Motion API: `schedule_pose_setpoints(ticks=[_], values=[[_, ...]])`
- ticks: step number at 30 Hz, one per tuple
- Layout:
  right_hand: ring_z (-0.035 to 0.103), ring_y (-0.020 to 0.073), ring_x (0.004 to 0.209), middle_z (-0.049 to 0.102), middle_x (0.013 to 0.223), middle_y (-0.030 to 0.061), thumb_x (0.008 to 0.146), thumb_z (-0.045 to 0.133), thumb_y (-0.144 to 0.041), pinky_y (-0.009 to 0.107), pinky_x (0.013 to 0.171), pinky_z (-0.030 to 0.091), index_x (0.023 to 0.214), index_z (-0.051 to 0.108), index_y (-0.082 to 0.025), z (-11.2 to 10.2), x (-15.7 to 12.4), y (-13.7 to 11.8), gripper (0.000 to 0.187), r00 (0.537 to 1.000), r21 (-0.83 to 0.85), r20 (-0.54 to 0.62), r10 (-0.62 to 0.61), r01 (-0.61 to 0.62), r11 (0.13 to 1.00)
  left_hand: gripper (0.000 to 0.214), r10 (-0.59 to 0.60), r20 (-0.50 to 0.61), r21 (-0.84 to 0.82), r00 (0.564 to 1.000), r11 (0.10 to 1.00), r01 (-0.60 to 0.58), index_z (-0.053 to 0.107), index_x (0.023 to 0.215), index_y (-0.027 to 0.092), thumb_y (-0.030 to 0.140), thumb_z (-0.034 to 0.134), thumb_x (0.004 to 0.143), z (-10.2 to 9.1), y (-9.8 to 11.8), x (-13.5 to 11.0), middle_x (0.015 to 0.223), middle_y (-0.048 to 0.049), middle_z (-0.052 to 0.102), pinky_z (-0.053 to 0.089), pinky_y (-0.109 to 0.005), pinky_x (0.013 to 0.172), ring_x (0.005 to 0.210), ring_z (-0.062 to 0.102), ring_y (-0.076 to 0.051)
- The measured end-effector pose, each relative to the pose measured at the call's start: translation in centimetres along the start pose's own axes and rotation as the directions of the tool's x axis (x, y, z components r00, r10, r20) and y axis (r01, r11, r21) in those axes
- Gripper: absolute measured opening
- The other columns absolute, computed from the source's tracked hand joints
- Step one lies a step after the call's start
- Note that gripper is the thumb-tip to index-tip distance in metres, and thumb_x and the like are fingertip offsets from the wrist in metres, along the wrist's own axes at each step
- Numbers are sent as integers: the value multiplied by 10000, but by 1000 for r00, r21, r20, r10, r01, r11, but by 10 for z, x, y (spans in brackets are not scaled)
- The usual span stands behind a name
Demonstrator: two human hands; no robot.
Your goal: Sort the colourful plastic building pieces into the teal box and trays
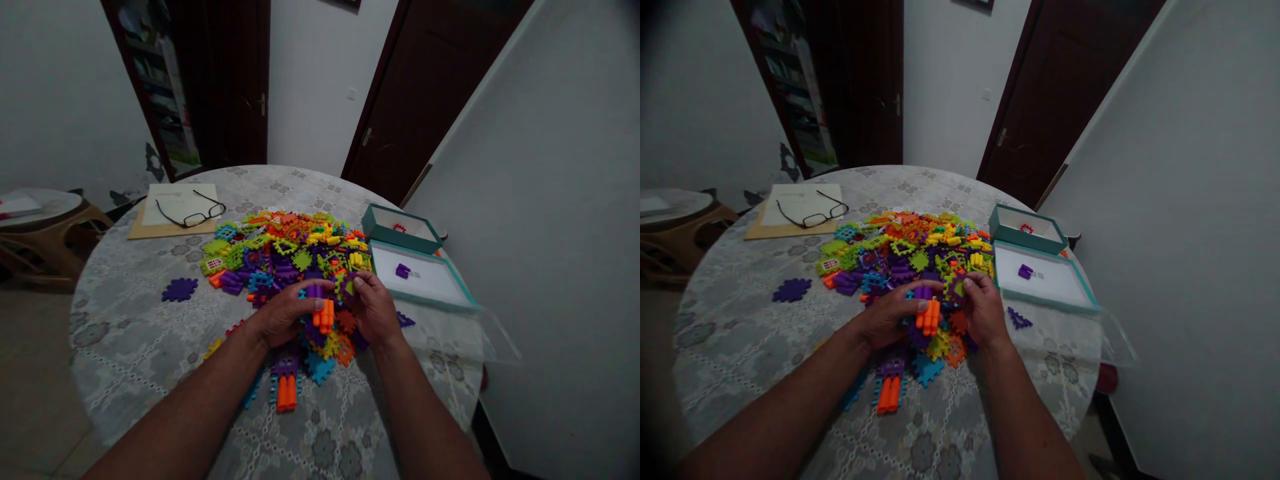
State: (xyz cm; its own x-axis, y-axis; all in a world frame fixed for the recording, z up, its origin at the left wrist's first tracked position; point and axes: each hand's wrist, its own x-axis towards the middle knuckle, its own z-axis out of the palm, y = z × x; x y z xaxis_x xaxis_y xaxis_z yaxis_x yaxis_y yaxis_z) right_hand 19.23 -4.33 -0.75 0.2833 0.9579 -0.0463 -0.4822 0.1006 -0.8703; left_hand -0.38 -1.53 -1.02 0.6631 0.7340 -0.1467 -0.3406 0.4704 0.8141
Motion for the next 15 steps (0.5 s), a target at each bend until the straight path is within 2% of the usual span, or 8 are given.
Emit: schedule_pose_setpoints(ticks=[3, 5, 8, 10, 13, 15], values=[[664, 129, 751, 705, 878, -30, 741, 868, -321, 247, 675, 590, 945, 662, -240, 1, 0, -4, 301, 998, 29, -39, -56, 57, 998, 563, 21, -34, -7, 999, 1000, -21, 696, 1300, 190, 270, 856, 766, 1, 2, 1, 971, -107, 736, 581, -286, 647, 779, 721, -216], [671, 136, 762, 715, 927, -21, 760, 848, -347, 255, 664, 595, 1026, 681, -247, -1, 0, -10, 330, 995, -23, -60, -77, 75, 997, 578, 35, -68, -9, 997, 999, -35, 682, 1318, 182, 274, 856, 774, 1, 3, 1, 977, -111, 741, 591, -295, 650, 763, 719, -211], [657, 138, 694, 715, 902, -10, 816, 788, -398, 245, 574, 573, 1110, 712, -241, -7, 1, -25, 342, 1000, -288, -19, -22, 15, 958, 583, 54, -104, -32, 993, 998, -58, 663, 1339, 173, 278, 846, 795, 0, 3, 3, 1042, -128, 746, 618, -334, 707, 799, 728, -219], [639, 136, 641, 708, 849, -6, 838, 754, -400, 227, 501, 536, 1086, 735, -225, -13, 7, -39, 305, 998, -504, 54, 28, 3, 863, 582, 70, -124, -53, 990, 996, -77, 652, 1349, 173, 280, 838, 808, -1, 3, 3, 1098, -134, 741, 628, -360, 756, 856, 736, -231], [664, 148, 661, 720, 840, 9, 837, 739, -356, 212, 477, 526, 1049, 747, -208, -23, 35, -63, 259, 989, -676, 139, 41, 65, 734, 604, 76, -162, -64, 984, 994, -88, 636, 1370, 191, 282, 840, 809, -1, 3, 4, 1054, -104, 737, 629, -352, 716, 825, 727, -218], [691, 161, 689, 742, 857, 30, 811, 752, -297, 216, 492, 545, 1004, 745, -193, -30, 69, -80, 220, 995, -687, 102, 9, 64, 724, 623, 64, -169, -63, 984, 995, -76, 625, 1389, 203, 293, 840, 811, 0, 2, 4, 1000, -85, 731, 622, -342, 672, 790, 718, -212]])
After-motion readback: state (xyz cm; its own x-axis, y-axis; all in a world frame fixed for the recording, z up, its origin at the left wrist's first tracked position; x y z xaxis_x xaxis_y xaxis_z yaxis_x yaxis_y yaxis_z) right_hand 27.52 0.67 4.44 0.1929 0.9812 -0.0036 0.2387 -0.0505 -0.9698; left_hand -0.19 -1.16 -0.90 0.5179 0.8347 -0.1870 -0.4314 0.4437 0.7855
